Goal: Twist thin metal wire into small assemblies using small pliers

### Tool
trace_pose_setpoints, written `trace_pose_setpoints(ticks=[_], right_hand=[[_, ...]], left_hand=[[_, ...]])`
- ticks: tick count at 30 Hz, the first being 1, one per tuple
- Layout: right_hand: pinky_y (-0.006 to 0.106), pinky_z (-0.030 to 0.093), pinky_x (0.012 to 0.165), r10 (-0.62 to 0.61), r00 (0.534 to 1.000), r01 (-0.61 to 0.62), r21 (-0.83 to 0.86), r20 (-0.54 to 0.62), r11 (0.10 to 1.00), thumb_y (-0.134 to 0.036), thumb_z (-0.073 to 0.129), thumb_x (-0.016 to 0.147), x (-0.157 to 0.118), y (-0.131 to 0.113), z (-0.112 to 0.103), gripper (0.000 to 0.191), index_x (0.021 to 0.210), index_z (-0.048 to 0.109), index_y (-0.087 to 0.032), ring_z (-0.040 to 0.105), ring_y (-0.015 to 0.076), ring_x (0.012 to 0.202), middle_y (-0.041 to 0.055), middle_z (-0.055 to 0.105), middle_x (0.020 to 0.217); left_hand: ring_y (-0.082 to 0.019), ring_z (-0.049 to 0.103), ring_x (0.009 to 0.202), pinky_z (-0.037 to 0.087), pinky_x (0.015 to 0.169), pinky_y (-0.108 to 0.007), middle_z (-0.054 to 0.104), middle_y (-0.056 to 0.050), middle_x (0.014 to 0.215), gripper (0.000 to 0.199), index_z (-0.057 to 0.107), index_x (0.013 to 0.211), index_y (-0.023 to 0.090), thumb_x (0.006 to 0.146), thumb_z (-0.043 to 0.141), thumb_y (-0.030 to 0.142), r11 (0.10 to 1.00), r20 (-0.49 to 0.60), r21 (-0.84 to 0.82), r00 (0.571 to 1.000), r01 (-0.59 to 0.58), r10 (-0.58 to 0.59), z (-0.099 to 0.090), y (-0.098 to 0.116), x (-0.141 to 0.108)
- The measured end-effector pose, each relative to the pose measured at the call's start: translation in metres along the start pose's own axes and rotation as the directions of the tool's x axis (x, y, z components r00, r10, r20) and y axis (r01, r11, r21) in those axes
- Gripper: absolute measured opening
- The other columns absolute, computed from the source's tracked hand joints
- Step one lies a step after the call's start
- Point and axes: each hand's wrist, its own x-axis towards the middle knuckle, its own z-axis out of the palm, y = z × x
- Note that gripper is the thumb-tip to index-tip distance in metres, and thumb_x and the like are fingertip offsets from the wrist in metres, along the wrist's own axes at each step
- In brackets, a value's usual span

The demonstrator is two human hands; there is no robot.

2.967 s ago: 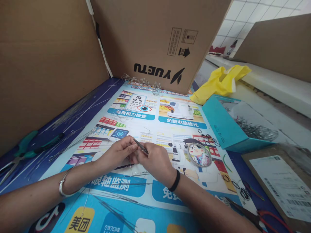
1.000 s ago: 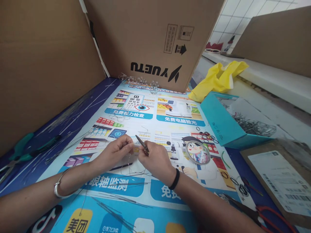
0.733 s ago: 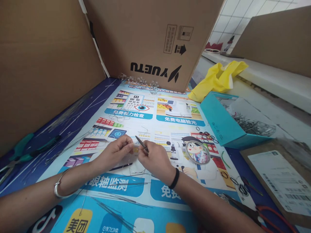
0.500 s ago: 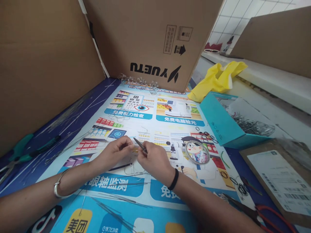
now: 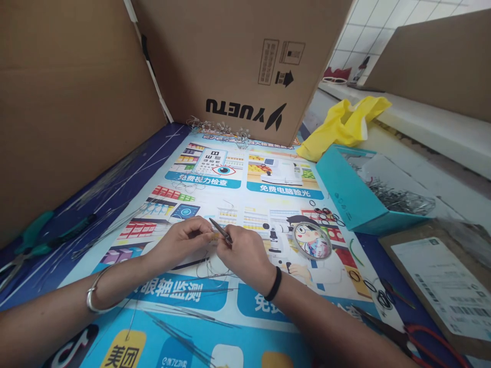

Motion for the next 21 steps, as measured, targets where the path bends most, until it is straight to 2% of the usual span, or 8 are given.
trace_pose_setpoints(ticks=[6, 14, 21], right_hand=[[0.022, 0.032, 0.052, -0.014, 1.000, 0.013, -0.021, -0.003, 1.000, -0.027, 0.045, 0.076, 0.0001, -0.0005, -0.0004, 0.018, 0.067, 0.057, -0.018, 0.054, 0.0136, 0.053, 0.0030, 0.062, 0.059], [0.023, 0.024, 0.048, -0.073, 0.997, 0.072, -0.043, -0.037, 0.996, -0.027, 0.045, 0.075, -0.0017, -0.0011, 0.0014, 0.020, 0.057, 0.047, -0.019, 0.041, 0.0101, 0.045, -0.0012, 0.050, 0.049], [0.022, 0.024, 0.048, -0.061, 0.997, 0.060, -0.022, -0.042, 0.998, -0.027, 0.045, 0.076, -0.0028, -0.0024, 0.0024, 0.018, 0.059, 0.045, -0.019, 0.039, 0.0095, 0.046, -0.0027, 0.046, 0.050]], left_hand=[[-0.015, 0.057, 0.075, 0.045, 0.071, -0.029, 0.061, -0.004, 0.077, 0.016, 0.059, 0.067, 0.015, 0.079, 0.058, 0.026, 0.996, -0.023, -0.055, 0.998, -0.066, 0.065, 0.0017, -0.0040, -0.0001], [-0.014, 0.057, 0.073, 0.044, 0.069, -0.027, 0.061, -0.003, 0.073, 0.018, 0.058, 0.064, 0.015, 0.079, 0.057, 0.024, 0.988, -0.046, -0.139, 0.997, -0.065, 0.059, 0.0004, 0.0011, 0.0000], [-0.015, 0.057, 0.069, 0.044, 0.065, -0.028, 0.060, -0.002, 0.071, 0.019, 0.057, 0.062, 0.015, 0.077, 0.059, 0.027, 0.996, -0.010, -0.091, 1.000, 0.021, -0.022, 0.0024, -0.0020, 0.0013]])
